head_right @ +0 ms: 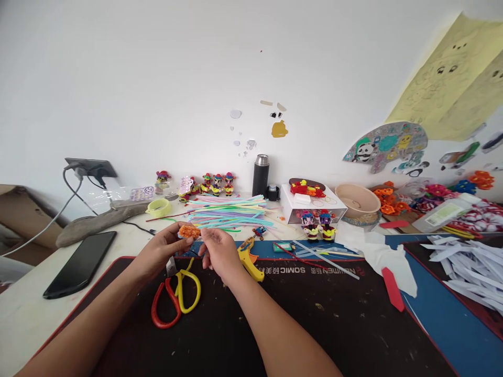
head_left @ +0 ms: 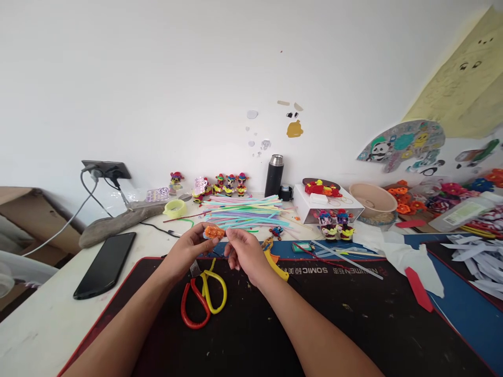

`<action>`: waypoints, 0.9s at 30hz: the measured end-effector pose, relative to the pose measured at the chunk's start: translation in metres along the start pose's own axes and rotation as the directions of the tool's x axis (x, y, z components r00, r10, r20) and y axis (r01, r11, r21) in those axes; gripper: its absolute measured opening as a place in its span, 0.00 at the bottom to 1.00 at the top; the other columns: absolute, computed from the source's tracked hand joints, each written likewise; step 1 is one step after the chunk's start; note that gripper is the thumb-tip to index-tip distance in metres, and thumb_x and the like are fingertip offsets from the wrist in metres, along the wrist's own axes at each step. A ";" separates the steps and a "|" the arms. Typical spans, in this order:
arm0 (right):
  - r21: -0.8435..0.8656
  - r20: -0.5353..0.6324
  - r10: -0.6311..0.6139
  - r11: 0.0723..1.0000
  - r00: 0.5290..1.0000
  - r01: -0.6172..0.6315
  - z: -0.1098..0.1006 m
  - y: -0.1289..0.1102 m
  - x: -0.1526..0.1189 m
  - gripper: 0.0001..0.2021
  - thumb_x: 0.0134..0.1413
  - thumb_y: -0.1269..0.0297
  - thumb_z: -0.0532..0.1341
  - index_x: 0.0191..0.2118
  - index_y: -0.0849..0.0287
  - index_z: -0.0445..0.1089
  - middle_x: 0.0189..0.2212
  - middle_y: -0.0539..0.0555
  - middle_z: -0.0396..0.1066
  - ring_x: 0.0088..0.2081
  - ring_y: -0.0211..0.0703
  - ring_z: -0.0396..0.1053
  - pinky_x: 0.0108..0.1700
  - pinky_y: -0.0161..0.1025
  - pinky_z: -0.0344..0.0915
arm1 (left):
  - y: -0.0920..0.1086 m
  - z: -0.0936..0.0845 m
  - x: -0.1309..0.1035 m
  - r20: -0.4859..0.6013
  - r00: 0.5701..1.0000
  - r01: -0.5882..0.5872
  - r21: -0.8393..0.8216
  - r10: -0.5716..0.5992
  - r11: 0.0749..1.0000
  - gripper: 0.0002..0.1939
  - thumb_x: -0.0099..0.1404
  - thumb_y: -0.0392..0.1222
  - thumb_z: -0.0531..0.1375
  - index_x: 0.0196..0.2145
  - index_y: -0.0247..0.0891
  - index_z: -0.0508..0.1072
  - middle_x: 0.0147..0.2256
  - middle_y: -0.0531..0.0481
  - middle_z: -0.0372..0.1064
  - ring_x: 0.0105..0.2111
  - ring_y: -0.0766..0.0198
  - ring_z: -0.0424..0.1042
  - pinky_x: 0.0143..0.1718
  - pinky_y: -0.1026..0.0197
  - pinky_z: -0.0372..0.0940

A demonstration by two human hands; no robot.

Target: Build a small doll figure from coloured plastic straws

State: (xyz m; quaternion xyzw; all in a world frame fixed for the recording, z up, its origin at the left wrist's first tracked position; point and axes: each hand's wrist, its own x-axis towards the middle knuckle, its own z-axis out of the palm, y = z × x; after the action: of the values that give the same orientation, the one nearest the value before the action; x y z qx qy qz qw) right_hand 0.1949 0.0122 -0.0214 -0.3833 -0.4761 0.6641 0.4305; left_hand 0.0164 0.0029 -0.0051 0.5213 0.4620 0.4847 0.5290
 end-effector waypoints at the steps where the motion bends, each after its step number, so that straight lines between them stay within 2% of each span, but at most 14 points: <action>1: 0.010 0.006 0.006 1.000 1.000 -0.006 0.000 0.000 -0.001 0.30 0.54 0.31 0.65 0.41 0.58 0.68 0.22 0.44 0.69 0.13 0.31 0.61 0.14 0.31 0.49 | 0.000 0.001 -0.001 0.011 1.000 0.000 0.003 0.000 1.000 0.20 0.54 0.49 0.77 0.41 0.41 0.79 0.36 0.49 0.77 0.32 0.59 0.73 0.31 0.60 0.65; 8: 0.029 0.031 0.036 0.999 0.999 -0.037 0.002 0.002 0.000 0.32 0.49 0.31 0.68 0.40 0.59 0.70 0.19 0.43 0.68 0.13 0.32 0.60 0.14 0.31 0.47 | 0.000 0.005 -0.002 0.098 0.994 -0.044 0.056 0.038 0.997 0.20 0.54 0.50 0.77 0.41 0.42 0.79 0.38 0.47 0.77 0.37 0.54 0.74 0.39 0.56 0.70; 11: 0.022 -0.010 0.033 0.999 0.999 -0.032 0.001 0.000 0.000 0.31 0.47 0.33 0.70 0.38 0.58 0.70 0.16 0.42 0.65 0.14 0.32 0.59 0.15 0.31 0.48 | -0.001 0.002 -0.002 0.142 0.989 -0.042 0.092 0.028 0.995 0.25 0.59 0.54 0.74 0.49 0.42 0.77 0.40 0.47 0.76 0.37 0.57 0.73 0.37 0.58 0.69; 14: 0.008 -0.016 0.024 1.000 1.000 -0.024 0.000 -0.002 -0.001 0.30 0.46 0.34 0.71 0.38 0.58 0.70 0.15 0.41 0.62 0.14 0.33 0.59 0.15 0.31 0.49 | -0.001 -0.002 -0.003 0.149 0.988 -0.060 0.137 0.040 0.989 0.26 0.65 0.59 0.68 0.54 0.42 0.75 0.36 0.51 0.73 0.32 0.61 0.69 0.33 0.61 0.66; 20: 0.021 -0.006 0.021 1.000 1.000 -0.021 0.001 0.002 -0.002 0.31 0.46 0.34 0.71 0.41 0.58 0.71 0.15 0.40 0.63 0.14 0.33 0.59 0.15 0.31 0.48 | 0.000 -0.003 -0.003 0.135 0.989 -0.094 0.196 0.068 0.976 0.22 0.66 0.61 0.66 0.47 0.41 0.79 0.39 0.48 0.75 0.34 0.60 0.70 0.34 0.60 0.66; 25: 0.049 0.032 0.011 0.999 0.999 -0.013 0.003 0.003 0.000 0.32 0.47 0.31 0.69 0.40 0.59 0.70 0.19 0.44 0.68 0.14 0.33 0.62 0.14 0.32 0.48 | 0.002 0.000 -0.003 0.109 0.992 -0.076 0.188 0.056 0.979 0.25 0.63 0.62 0.69 0.46 0.40 0.80 0.35 0.48 0.75 0.33 0.59 0.70 0.33 0.59 0.67; 27: 0.054 0.032 0.011 0.998 0.999 -0.013 0.003 0.002 -0.001 0.32 0.46 0.31 0.70 0.39 0.59 0.70 0.19 0.44 0.68 0.14 0.33 0.61 0.14 0.32 0.48 | 0.002 0.001 -0.003 0.110 0.993 -0.062 0.173 0.044 0.983 0.26 0.62 0.63 0.69 0.47 0.39 0.80 0.37 0.47 0.76 0.34 0.58 0.71 0.34 0.58 0.67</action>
State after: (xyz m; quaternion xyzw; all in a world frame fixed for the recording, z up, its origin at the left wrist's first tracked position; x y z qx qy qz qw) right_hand 0.1923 0.0105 -0.0226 -0.3639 -0.4623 0.6853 0.4293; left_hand 0.0175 0.0001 -0.0035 0.6030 0.4604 0.4277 0.4915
